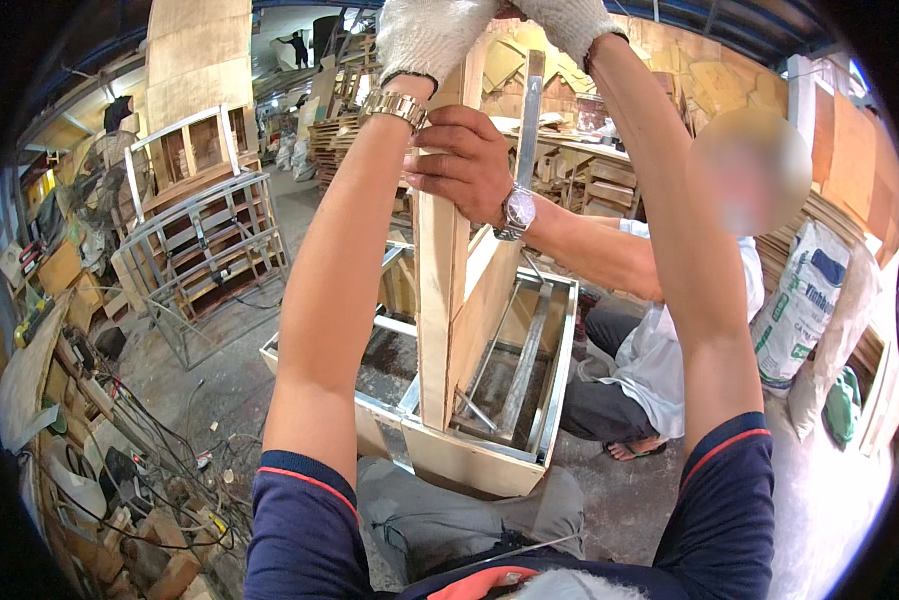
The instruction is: The person assembles a wooden frame by fitting wooden pieces into a metal structure. They use a nail gun to secure the pieces and a hammer to adjust them. The person works alongside a coworker who assists with holding the frame.
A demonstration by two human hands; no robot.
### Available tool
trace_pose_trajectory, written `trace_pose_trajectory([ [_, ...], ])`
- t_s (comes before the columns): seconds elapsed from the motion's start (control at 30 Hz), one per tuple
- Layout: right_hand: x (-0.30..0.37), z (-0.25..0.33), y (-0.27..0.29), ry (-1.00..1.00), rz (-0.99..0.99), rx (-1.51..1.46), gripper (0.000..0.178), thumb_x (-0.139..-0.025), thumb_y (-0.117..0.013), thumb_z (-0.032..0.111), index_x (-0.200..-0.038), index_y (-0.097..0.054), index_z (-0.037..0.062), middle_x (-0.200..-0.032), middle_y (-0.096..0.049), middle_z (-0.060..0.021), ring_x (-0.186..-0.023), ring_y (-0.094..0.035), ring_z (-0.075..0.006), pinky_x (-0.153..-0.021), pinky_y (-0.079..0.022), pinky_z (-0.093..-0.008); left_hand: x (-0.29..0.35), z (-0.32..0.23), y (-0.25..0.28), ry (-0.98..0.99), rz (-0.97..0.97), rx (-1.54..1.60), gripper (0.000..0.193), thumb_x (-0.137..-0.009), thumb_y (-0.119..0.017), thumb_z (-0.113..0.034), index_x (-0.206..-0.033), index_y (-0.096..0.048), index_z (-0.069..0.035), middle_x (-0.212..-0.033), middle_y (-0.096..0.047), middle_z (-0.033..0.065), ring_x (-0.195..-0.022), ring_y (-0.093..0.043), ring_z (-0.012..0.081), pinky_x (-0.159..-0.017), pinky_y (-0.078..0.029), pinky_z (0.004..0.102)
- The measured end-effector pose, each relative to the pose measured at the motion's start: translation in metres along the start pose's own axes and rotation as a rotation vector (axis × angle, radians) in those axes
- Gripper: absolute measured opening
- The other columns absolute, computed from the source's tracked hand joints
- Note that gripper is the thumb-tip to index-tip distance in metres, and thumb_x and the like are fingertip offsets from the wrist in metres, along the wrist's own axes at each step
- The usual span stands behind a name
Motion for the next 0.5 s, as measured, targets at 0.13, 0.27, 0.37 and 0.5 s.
trace_pose_trajectory([
  [0.13, 0.035, 0.001, -0.015, 0.269, -0.046, 0.189, 0.014, -0.085, -0.073, 0.013, -0.095, -0.075, 0.0029, -0.089, -0.071, -0.0037, -0.08, -0.065, -0.0143, -0.072, -0.055, -0.0291, 0.003, -0.002, 0.003, -0.038, 0.039, 0.013, 0.067, -0.087, -0.067, -0.052, -0.129, -0.054, -0.002, -0.104, -0.07, 0.0356, -0.102, -0.069, 0.0507, -0.085, -0.055, 0.0553],
  [0.27, 0.142, -0.027, -0.083, 0.951, -0.046, 0.52, 0.021, -0.077, -0.072, 0.014, -0.097, -0.075, 0.0079, -0.104, -0.072, -0.0034, -0.104, -0.064, -0.0217, -0.092, -0.053, -0.0357, 0.001, -0.001, 0.003, -0.039, 0.009, 0.001, 0.069, -0.085, -0.067, -0.054, -0.127, -0.054, -0.001, -0.104, -0.07, 0.0358, -0.101, -0.069, 0.0509, -0.085, -0.055, 0.0556],
  [0.37, 0.166, -0.057, -0.102, 1.071, -0.011, 0.571, 0.025, -0.074, -0.073, 0.013, -0.099, -0.074, 0.0105, -0.111, -0.071, -0.0033, -0.116, -0.063, -0.025, -0.104, -0.051, -0.0389, 0.0, 0.0, 0.0, -0.019, -0.002, -0.006, 0.069, -0.086, -0.065, -0.056, -0.126, -0.054, 0.0, -0.103, -0.069, 0.0364, -0.101, -0.069, 0.0513, -0.085, -0.055, 0.0561],
  [0.5, 0.164, -0.059, -0.102, 1.095, 0.003, 0.61, 0.026, -0.074, -0.074, 0.014, -0.099, -0.073, 0.0104, -0.109, -0.069, -0.0038, -0.116, -0.063, -0.0248, -0.106, -0.049, -0.0392, 0.0, -0.002, 0.002, -0.02, 0.039, -0.005, 0.07, -0.088, -0.063, -0.058, -0.125, -0.054, 0.0, -0.103, -0.069, 0.0376, -0.102, -0.068, 0.0522, -0.086, -0.054, 0.0564],
])
Point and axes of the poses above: each hand's wrist, its own x-axis away from the middle knuckle, its own y-axis out of the back of the hand, z = x × y, the point moved 5 cm from there along -x, towards the middle knuckle
